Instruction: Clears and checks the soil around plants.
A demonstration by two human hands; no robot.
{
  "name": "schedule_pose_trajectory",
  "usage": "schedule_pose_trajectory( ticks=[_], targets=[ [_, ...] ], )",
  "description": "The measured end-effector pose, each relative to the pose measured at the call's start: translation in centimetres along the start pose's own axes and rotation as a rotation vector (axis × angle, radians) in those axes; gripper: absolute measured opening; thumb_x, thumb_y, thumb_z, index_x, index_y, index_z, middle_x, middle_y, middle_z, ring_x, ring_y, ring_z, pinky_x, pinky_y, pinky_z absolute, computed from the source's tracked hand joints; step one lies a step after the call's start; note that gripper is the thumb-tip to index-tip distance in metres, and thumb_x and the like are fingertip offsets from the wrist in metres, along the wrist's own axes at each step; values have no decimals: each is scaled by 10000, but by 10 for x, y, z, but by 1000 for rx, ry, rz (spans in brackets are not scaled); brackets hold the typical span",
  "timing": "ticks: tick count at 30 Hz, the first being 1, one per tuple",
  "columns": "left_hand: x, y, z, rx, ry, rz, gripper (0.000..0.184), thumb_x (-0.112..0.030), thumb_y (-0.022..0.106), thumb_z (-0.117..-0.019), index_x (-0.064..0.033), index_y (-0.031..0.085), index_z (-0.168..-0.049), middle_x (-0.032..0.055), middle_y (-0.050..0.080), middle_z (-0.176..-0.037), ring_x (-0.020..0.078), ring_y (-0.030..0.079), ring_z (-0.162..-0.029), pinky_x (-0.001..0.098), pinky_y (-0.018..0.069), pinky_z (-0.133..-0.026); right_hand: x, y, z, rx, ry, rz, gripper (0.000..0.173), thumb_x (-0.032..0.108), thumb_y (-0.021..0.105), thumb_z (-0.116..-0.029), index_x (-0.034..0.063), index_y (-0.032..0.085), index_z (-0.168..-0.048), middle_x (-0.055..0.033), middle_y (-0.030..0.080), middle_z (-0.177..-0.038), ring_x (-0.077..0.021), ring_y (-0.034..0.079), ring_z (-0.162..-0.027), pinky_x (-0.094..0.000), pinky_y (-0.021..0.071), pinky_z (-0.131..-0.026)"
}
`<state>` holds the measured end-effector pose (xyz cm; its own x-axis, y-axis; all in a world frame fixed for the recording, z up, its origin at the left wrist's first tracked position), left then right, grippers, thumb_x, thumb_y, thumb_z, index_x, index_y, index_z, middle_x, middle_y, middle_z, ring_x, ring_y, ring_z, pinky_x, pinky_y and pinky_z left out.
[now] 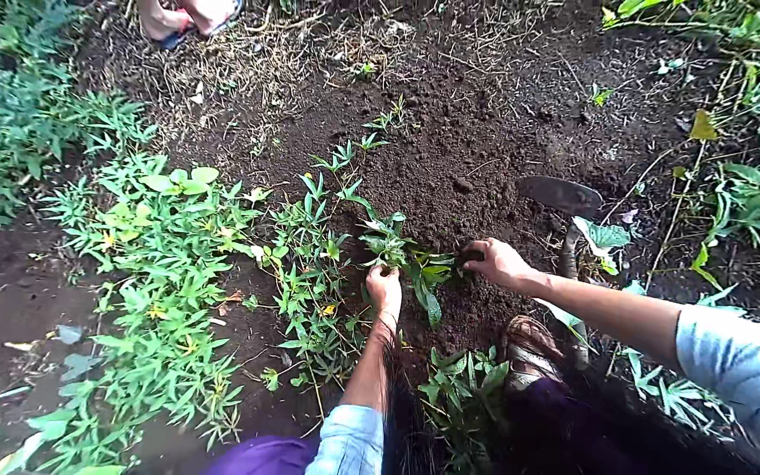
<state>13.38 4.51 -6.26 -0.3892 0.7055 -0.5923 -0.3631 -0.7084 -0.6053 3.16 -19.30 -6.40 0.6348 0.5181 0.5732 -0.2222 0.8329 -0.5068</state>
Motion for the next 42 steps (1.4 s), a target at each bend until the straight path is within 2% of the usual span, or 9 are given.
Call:
schedule_pose_trajectory(
  ticks=[6, 9, 14, 19, 23, 28, 34, 37, 42],
  targets=[
    [2, 4, 6, 235, 87, 120, 739, -19, 833, -825, 16, 489, -1478, 229, 567, -1447, 312, 541, -1362, 454, 448, -1141, 42, -14, 5, 92, -75, 44, 450, 248, 739, -968, 87, 630, -1375, -261, 638, -1261, -446, 645, -1117, -643, 508, -949],
    [-4, 8, 8, 309, 123, 23, 488, -85, 824, -858, 46, 645, -1292, 223, 657, -1302, 291, 605, -1261, 430, 466, -1112, 48, -9, 2, 119, -108, 62, 602, 486, 699, -963, 192, 579, -1474, -191, 513, -1514, -407, 618, -1227, -643, 505, -964],
    [26, 5, 26, 350, 136, 412, 111, 87, 589, -931, 89, 656, -1019, 122, 668, -1022, 127, 653, -946, 263, 567, -869, -32, -68, -34, -427, 271, -321, 387, 277, 551, -1075, 11, 638, -1342, -280, 587, -1378, -453, 564, -1284, -650, 428, -1061],
    [44, 11, 40, 361, -181, 778, 242, 59, 361, -1041, 22, 594, -985, 43, 675, -841, 86, 655, -736, 216, 555, -672, -76, -99, -57, -729, 354, -269, 380, 49, 415, -1061, 0, 594, -1393, -252, 505, -1495, -398, 478, -1410, -538, 377, -1169],
    [44, 10, 36, 306, -238, 812, 267, 59, 351, -1045, 27, 607, -979, 50, 685, -823, 91, 664, -730, 213, 556, -654, -105, -123, -87, -599, 84, 153, 397, 1, 490, -1015, 9, 607, -1395, -281, 531, -1474, -494, 430, -1416, -669, 216, -1197],
    [52, 12, 27, 266, -149, 858, 333, 58, 320, -1025, 17, 631, -915, 37, 716, -810, 71, 681, -726, 202, 565, -657, -137, -147, -96, -447, 230, 383, 233, 113, 581, -1034, 2, 705, -1198, -285, 662, -1243, -499, 551, -1263, -648, 331, -1128],
    [41, -1, 38, 329, 78, 515, 197, 116, 468, -944, 73, 649, -1010, 65, 727, -962, 49, 684, -865, 191, 563, -775, -108, -141, -102, -579, 50, 42, 419, 135, 575, -1043, -40, 554, -1423, -308, 467, -1503, -513, 455, -1383, -666, 391, -1098],
    [31, -8, 47, 384, 354, 48, 207, 55, 615, -911, 119, 728, -1073, 253, 694, -1217, 274, 665, -1177, 367, 504, -1069, -96, -102, -143, -372, 36, -183, 776, 383, 663, -1002, 45, 319, -1610, -236, 175, -1699, -448, 224, -1549, -646, 236, -1215],
    [28, -8, 61, 436, 536, -148, 242, 27, 594, -941, 98, 746, -1115, 271, 688, -1267, 396, 631, -1262, 457, 457, -1134, -63, -67, -152, -334, 58, -213, 566, 441, 753, -927, 142, 647, -1395, -163, 395, -1616, -465, 340, -1460, -679, 286, -1133]
  ],
)
Point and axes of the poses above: each hand's wrist, its own z-axis away from the middle knuckle, its own y-axis out of the palm, x = y × z, the point moved 6 cm from there along -z, towards the middle knuckle
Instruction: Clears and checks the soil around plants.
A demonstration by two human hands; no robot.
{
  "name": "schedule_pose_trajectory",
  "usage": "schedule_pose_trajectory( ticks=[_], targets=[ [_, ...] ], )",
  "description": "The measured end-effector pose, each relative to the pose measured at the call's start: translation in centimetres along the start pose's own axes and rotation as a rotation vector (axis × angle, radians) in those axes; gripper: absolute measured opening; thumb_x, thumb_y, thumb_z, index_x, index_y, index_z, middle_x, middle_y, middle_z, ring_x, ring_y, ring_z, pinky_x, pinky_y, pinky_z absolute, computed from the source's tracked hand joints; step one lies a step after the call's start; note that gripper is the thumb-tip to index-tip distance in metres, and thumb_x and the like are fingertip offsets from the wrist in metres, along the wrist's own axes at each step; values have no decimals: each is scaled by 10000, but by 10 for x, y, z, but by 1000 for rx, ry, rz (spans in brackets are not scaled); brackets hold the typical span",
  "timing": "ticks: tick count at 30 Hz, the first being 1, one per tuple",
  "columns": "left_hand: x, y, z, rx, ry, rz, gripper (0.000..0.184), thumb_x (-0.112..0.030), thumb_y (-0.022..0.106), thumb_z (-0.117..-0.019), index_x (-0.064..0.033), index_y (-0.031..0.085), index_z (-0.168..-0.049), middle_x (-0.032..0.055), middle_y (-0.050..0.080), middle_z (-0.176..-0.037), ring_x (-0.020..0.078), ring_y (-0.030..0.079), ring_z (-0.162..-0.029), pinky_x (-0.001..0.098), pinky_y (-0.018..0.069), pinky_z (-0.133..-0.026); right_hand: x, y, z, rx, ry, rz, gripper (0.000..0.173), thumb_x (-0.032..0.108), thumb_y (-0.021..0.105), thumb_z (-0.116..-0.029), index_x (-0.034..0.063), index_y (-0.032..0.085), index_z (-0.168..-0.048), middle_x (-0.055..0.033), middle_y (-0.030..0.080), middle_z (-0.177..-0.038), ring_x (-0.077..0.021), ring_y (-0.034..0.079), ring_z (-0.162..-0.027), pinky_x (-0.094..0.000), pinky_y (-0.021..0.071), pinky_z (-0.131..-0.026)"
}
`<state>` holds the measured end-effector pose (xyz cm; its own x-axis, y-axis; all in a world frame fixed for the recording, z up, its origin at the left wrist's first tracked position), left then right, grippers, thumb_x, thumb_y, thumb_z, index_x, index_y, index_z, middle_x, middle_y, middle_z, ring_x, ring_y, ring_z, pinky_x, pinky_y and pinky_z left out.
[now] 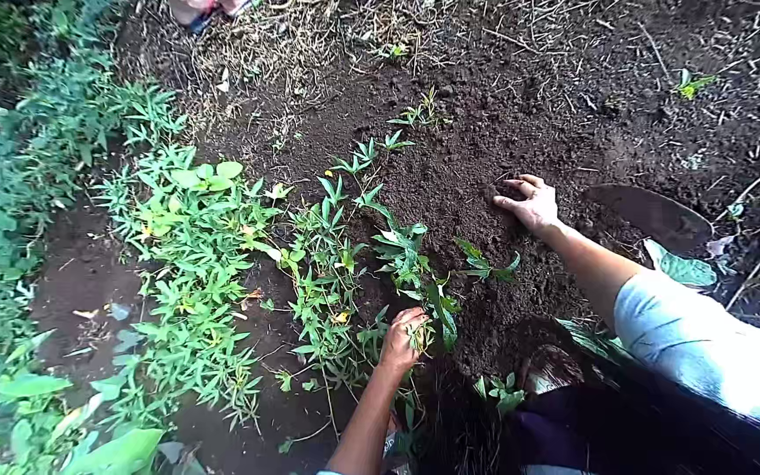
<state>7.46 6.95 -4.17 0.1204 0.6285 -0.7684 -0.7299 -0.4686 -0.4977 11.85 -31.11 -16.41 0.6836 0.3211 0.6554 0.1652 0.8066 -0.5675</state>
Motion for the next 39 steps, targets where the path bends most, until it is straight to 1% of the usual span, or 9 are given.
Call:
schedule_pose_trajectory(
  ticks=[8, 12, 15, 18, 21, 29, 33, 36, 39],
  targets=[
    [12, 11, -4, -2, 30, -87, 256, 46, 579, -925, 66, 759, -1106, 219, 704, -1260, 353, 630, -1264, 425, 466, -1127, 33, 31, 58, 189, -140, -108, 404, 287, 794, -904, 112, 733, -1264, -150, 522, -1512, -438, 481, -1342, -688, 389, -1027],
    [34, 20, -7, -69, 65, -123, 224, 33, 609, -933, 21, 778, -1080, 165, 726, -1233, 303, 659, -1221, 409, 499, -1096, 61, 53, 125, 468, -306, -58, 457, 426, 699, -942, 180, 714, -1326, -71, 544, -1511, -326, 506, -1364, -602, 413, -1085],
    [10, 8, -5, -31, 35, -104, 225, 61, 609, -913, 61, 767, -1073, 212, 715, -1232, 345, 656, -1215, 424, 495, -1091, 45, 20, 126, 248, -251, -102, 366, 371, 600, -1028, 123, 738, -1258, -95, 682, -1344, -286, 622, -1272, -578, 458, -1080],
    [2, 4, 0, -53, 69, -92, 259, 69, 576, -908, 79, 756, -1095, 228, 716, -1228, 366, 657, -1214, 437, 488, -1099, -16, -28, 77, -167, 79, -7, 480, 371, 587, -1040, 68, 617, -1412, -210, 464, -1560, -432, 435, -1425, -654, 340, -1132],
    [-1, -3, 3, -227, 132, -130, 270, 81, 579, -876, 96, 756, -1079, 246, 732, -1181, 404, 698, -1141, 495, 526, -1037, -36, -27, 58, -142, 345, 54, 678, 459, 507, -1067, 43, 375, -1585, -277, 192, -1679, -500, 251, -1518, -653, 262, -1190],
    [-30, -74, -45, -876, -68, -161, 198, 48, 518, -932, 112, 649, -1066, 251, 652, -1160, 312, 641, -1103, 406, 531, -970, 46, 52, 147, 259, -321, 150, 336, 87, 618, -952, 88, 736, -1266, -188, 582, -1454, -458, 504, -1349, -624, 412, -1087],
    [-80, -54, -100, -475, 272, -484, 178, -110, 635, -934, -29, 763, -1027, 157, 714, -1147, 329, 643, -1158, 510, 462, -1054, 71, 22, 105, 198, -494, 81, 262, 78, 643, -942, 67, 760, -1177, -168, 624, -1392, -408, 618, -1224, -646, 506, -946],
    [-57, -12, -131, 183, 9, -802, 333, -283, 661, -1001, -142, 719, -1296, 119, 587, -1470, 318, 408, -1486, 565, 196, -1262, 67, -2, 28, 36, -215, 87, 343, 141, 647, -979, 65, 684, -1312, -195, 519, -1509, -463, 486, -1353, -679, 408, -1028],
    [-24, -9, -126, 284, -264, -888, 427, -372, 702, -974, -100, 692, -1302, 157, 538, -1492, 348, 418, -1449, 585, 244, -1216, 48, 1, -29, 30, 39, 96, 708, 405, 679, -984, 76, 433, -1560, -255, 236, -1669, -499, 266, -1508, -682, 292, -1160]
  ],
)
Point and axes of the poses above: each hand's wrist, its own z-axis away from the middle knuckle, its own y-axis out of the palm, x = y × z, the point moved 6 cm from there along -z, towards the middle knuckle
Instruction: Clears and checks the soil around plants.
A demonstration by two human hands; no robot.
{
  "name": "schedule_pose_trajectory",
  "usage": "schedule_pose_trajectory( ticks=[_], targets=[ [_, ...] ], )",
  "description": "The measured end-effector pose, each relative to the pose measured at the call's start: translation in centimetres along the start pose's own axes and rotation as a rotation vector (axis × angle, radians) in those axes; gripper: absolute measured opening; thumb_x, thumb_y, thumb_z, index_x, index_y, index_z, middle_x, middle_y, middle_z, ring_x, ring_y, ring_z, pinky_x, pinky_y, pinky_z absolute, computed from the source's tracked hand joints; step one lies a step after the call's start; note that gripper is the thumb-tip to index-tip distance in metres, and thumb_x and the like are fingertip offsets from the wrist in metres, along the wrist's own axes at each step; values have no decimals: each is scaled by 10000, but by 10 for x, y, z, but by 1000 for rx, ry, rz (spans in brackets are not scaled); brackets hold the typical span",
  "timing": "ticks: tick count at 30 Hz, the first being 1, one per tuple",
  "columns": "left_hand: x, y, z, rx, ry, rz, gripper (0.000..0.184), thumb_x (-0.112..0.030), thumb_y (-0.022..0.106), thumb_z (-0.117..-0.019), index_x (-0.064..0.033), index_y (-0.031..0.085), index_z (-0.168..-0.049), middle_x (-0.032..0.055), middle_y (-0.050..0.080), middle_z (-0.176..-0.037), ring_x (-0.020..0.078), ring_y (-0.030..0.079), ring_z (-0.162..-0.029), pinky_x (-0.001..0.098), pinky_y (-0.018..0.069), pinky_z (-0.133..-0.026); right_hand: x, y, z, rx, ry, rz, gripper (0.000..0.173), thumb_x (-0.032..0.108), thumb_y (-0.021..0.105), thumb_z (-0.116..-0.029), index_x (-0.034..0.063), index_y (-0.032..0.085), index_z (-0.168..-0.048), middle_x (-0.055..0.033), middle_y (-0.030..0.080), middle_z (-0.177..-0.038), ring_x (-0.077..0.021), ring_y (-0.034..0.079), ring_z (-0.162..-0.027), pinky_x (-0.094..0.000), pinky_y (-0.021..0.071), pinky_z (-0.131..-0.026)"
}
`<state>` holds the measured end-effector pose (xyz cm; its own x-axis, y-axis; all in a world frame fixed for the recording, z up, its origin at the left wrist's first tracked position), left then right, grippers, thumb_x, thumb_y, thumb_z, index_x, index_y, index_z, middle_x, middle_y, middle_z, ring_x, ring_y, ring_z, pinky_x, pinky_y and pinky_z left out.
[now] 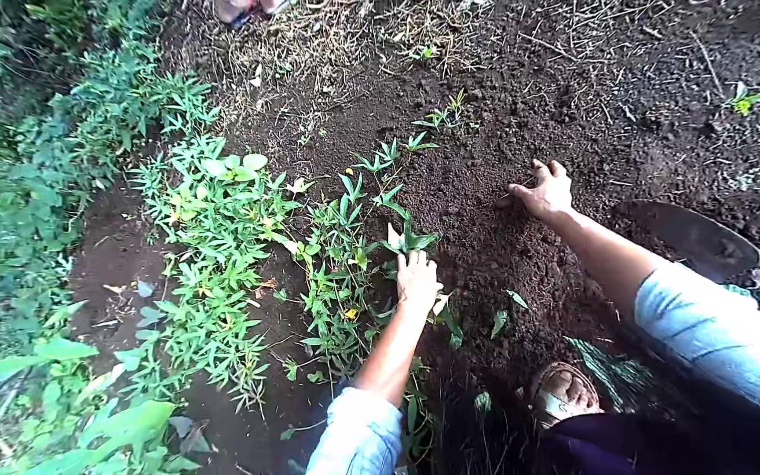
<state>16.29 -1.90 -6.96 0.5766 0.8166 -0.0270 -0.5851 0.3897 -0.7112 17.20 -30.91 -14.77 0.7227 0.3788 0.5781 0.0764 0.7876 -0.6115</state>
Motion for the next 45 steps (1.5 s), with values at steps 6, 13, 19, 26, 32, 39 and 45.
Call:
schedule_pose_trajectory(
  ticks=[6, 13, 19, 26, 32, 39, 45],
  targets=[
    [38, 26, 28, -142, -201, 306, 336, -251, 502, -1079, -145, 715, -1315, 122, 647, -1364, 315, 575, -1290, 485, 408, -1112, 25, 57, 37, 151, -251, 85, 576, 395, 724, -957, 141, 591, -1456, -234, 421, -1568, -519, 379, -1411, -695, 360, -1079],
    [46, 14, 28, -321, -251, 557, 282, -169, 543, -1057, -74, 758, -1213, 131, 709, -1268, 296, 620, -1263, 482, 434, -1125, 31, 93, 122, 409, -552, 265, 459, 336, 696, -967, 194, 657, -1402, -128, 414, -1617, -433, 352, -1472, -598, 365, -1146],
    [46, 1, 24, -367, -186, 604, 252, -135, 581, -1032, -35, 770, -1165, 144, 725, -1224, 297, 635, -1235, 471, 423, -1128, 39, 101, 170, 700, -623, 385, 420, 249, 573, -1060, 109, 595, -1455, -171, 453, -1591, -424, 449, -1434, -571, 404, -1138],
    [58, 8, 26, -470, -220, 627, 224, -107, 606, -1006, -23, 780, -1120, 154, 740, -1190, 330, 657, -1194, 527, 440, -1087, 75, 79, 169, 826, -561, 374, 572, 412, 710, -970, 161, 588, -1469, -264, 369, -1601, -474, 395, -1447, -615, 383, -1139],
    [69, 17, 30, -254, -200, 539, 268, -168, 618, -992, -95, 763, -1205, 85, 677, -1353, 280, 569, -1323, 487, 367, -1161, 69, 1, -4, 240, -238, 106, 445, 405, 700, -984, 117, 685, -1324, -220, 667, -1311, -443, 635, -1199, -707, 463, -978],
    [78, -30, 8, -436, -178, 698, 349, -275, 577, -1041, 11, 747, -1147, 174, 658, -1349, 301, 602, -1283, 441, 439, -1123, 33, -3, -131, -12, -77, -132, 793, 299, 763, -947, -8, 373, -1566, -302, 301, -1625, -490, 288, -1504, -673, 274, -1182],
    [96, -34, -45, -323, -275, 791, 366, -186, 599, -1036, -25, 630, -1364, 154, 533, -1511, 299, 556, -1348, 462, 447, -1137, 65, 62, -35, 309, -545, -7, 315, 124, 709, -936, 108, 741, -1249, -133, 596, -1443, -359, 530, -1350, -638, 410, -1088]
  ],
)
Point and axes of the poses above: each hand's wrist, its own z-axis away from the middle knuckle, its own y-axis out of the palm, x = y × z, the point moved 6 cm from there along -z, towards the middle knuckle
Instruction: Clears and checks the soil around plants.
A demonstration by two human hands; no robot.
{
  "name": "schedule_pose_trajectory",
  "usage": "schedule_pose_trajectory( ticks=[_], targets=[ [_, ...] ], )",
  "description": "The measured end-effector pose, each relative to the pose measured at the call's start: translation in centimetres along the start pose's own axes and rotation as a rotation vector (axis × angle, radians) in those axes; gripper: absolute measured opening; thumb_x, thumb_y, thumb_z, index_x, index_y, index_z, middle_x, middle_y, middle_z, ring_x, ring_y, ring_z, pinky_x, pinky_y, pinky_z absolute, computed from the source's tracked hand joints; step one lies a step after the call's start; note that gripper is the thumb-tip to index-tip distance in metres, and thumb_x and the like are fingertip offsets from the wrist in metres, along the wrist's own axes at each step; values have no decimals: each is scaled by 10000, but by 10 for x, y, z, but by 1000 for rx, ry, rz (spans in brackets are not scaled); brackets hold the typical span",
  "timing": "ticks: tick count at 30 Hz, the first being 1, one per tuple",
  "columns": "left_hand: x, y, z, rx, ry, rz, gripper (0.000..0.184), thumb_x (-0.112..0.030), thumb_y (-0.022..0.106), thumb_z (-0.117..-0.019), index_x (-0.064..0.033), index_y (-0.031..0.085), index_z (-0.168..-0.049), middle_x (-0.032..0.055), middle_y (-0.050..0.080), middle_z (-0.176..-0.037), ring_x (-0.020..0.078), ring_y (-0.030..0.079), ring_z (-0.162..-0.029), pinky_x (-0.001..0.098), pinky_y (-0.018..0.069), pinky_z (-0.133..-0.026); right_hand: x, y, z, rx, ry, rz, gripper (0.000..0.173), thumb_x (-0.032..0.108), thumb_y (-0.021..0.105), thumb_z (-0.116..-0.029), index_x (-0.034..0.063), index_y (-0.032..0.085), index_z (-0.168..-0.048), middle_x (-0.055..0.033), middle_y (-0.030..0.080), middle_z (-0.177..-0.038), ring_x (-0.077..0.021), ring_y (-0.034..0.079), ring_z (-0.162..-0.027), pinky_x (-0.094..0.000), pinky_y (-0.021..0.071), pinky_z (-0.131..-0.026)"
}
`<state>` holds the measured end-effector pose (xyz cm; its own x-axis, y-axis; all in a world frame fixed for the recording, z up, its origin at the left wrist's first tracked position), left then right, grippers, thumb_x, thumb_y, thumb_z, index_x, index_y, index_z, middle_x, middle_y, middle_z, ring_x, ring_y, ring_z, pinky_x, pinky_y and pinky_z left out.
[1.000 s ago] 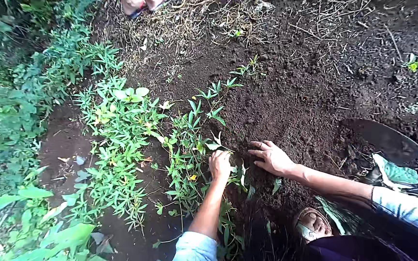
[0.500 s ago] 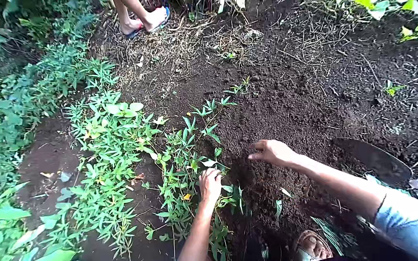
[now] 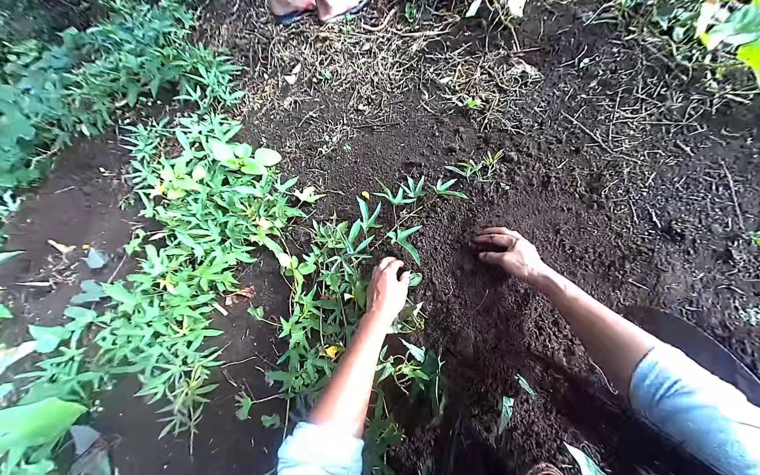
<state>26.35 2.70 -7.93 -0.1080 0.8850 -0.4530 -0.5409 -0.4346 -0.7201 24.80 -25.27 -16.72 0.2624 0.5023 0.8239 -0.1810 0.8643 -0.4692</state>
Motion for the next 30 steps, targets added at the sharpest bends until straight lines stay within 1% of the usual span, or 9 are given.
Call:
schedule_pose_trajectory(
  ticks=[3, 5, 8, 10, 12, 16, 21, 26, 30],
  targets=[
    [-8, 23, 10, 111, 36, -146, 660, -345, 671, -993, -129, 439, -1572, 89, 347, -1670, 285, 348, -1525, 497, 281, -1235, 6, -24, 3, -62, 76, 36, 284, 185, 679, -989, 93, 733, -1252, -152, 666, -1349, -352, 614, -1266, -635, 451, -1052],
    [-8, 32, 17, 102, -29, -113, 854, -439, 728, -944, -97, 330, -1617, 122, 265, -1700, 307, 273, -1559, 523, 244, -1248, -12, -51, -20, -236, 277, 59, 463, 269, 671, -1002, 35, 612, -1397, -250, 508, -1501, -468, 493, -1364, -696, 379, -1078],
    [-4, 37, 14, 129, -166, -37, 1029, -527, 768, -885, -90, 230, -1645, 220, 180, -1702, 405, 243, -1551, 594, 260, -1219, -22, -43, -56, -270, 443, 28, 787, 457, 609, -1020, -26, 336, -1579, -255, 222, -1679, -429, 234, -1551, -599, 232, -1235],
    [-6, 38, 18, 217, -206, -92, 931, -504, 749, -910, -160, 285, -1640, 216, 201, -1696, 424, 303, -1516, 621, 318, -1169, 7, -2, -64, -213, 326, 97, 785, 432, 627, -1011, -46, 345, -1567, -258, 224, -1677, -415, 201, -1565, -562, 202, -1259],
    [-10, 36, 24, 231, -170, -129, 640, -354, 697, -969, -200, 476, -1549, 180, 417, -1600, 381, 444, -1437, 584, 397, -1134, 44, 47, -60, -140, 173, 156, 720, 368, 679, -981, -24, 429, -1531, -238, 302, -1653, -420, 255, -1544, -574, 249, -1239],
    [-12, 37, 40, 193, -58, -209, 327, -305, 642, -1006, -107, 717, -1255, 122, 616, -1403, 288, 553, -1334, 507, 409, -1125, 90, 106, -48, 19, -59, 209, 515, 269, 724, -951, 47, 616, -1403, -201, 491, -1535, -452, 421, -1426, -603, 386, -1132],
    [12, 36, 66, 4, -220, -103, 257, -194, 660, -977, -45, 740, -1171, 135, 683, -1297, 281, 624, -1252, 478, 463, -1096, 108, 125, -40, 448, -153, 323, 421, 242, 798, -895, 42, 713, -1255, -168, 590, -1418, -413, 495, -1345, -601, 420, -1091],
    [44, 17, 73, -111, -245, 115, 242, -147, 726, -954, 18, 728, -1130, 190, 699, -1213, 290, 670, -1161, 436, 520, -1044, 105, 106, 3, 472, -57, 464, 340, 276, 718, -945, 180, 722, -1271, -112, 599, -1405, -417, 528, -1295, -647, 488, -949],
    [24, 19, 62, -36, -152, 14, 270, -80, 628, -965, -42, 718, -1216, 150, 655, -1331, 298, 629, -1229, 501, 492, -1062, 105, 103, 48, 553, -141, 504, 220, 201, 793, -866, 186, 797, -1086, -62, 673, -1254, -378, 547, -1239, -609, 509, -925]
  ],
)
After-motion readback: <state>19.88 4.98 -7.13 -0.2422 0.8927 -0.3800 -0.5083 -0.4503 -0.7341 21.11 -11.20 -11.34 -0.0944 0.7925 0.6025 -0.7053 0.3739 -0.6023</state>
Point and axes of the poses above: each hand's wrist, its own z-axis away from the middle knuckle, its own y-axis out of the palm, x = y × z, the point moved 6 cm from there along -z, towards the middle knuckle
